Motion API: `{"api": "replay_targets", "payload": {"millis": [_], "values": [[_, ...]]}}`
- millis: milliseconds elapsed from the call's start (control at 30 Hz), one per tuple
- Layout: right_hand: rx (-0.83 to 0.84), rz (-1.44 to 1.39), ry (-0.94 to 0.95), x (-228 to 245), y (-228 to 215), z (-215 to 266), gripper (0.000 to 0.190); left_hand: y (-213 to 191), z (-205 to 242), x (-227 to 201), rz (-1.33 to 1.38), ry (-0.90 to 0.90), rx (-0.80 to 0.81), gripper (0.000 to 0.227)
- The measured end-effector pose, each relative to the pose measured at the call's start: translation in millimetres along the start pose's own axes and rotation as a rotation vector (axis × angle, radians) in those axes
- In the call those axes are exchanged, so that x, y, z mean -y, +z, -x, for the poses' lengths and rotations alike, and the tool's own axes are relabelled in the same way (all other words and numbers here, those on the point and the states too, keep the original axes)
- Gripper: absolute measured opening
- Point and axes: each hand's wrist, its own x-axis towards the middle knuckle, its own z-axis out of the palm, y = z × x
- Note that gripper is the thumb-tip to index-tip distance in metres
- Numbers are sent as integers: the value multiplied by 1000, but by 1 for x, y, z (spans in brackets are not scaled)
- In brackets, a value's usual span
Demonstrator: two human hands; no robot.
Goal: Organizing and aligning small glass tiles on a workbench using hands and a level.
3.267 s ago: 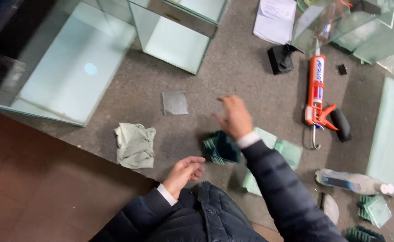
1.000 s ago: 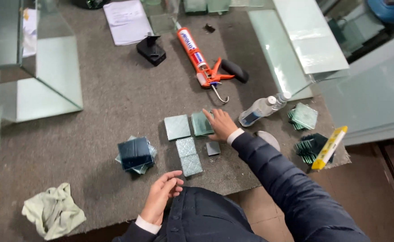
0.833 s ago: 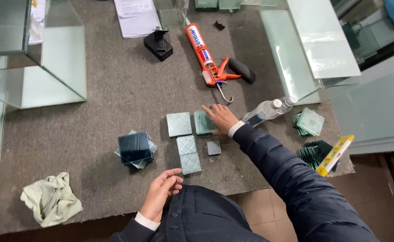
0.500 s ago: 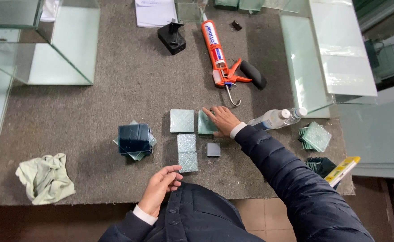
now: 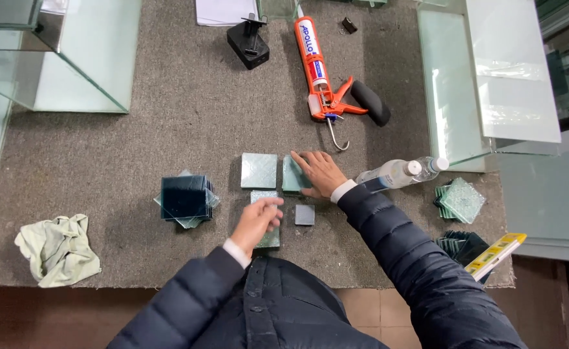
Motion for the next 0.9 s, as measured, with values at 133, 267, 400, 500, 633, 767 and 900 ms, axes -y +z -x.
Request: {"api": "replay_targets", "payload": {"millis": [133, 267, 400, 500, 633, 767, 900], "values": [[-8, -160, 37, 0, -35, 22, 136, 6, -76, 14, -86, 102, -108, 41], [-141, -984, 397, 4, -26, 59, 98, 24, -116, -5, -237, 51, -72, 67], [-39, -1526, 620, 16, 33, 72, 99, 38, -136, -7, -299, -7, -87, 72], [-66, -1563, 624, 20, 34, 64, 96, 42, -155, 10, -291, -38, -107, 72], [-26, -1580, 656, 24, 11, 52, 89, 44, -179, 31, -283, -95, -79, 73], [-16, -1595, 671, 34, 4, 48, 85, 50, -184, 37, -200, -140, -92, 75], [-81, -1641, 648, 40, 3, 49, 83, 55, -172, 23, -199, -171, -67, 74]]}}
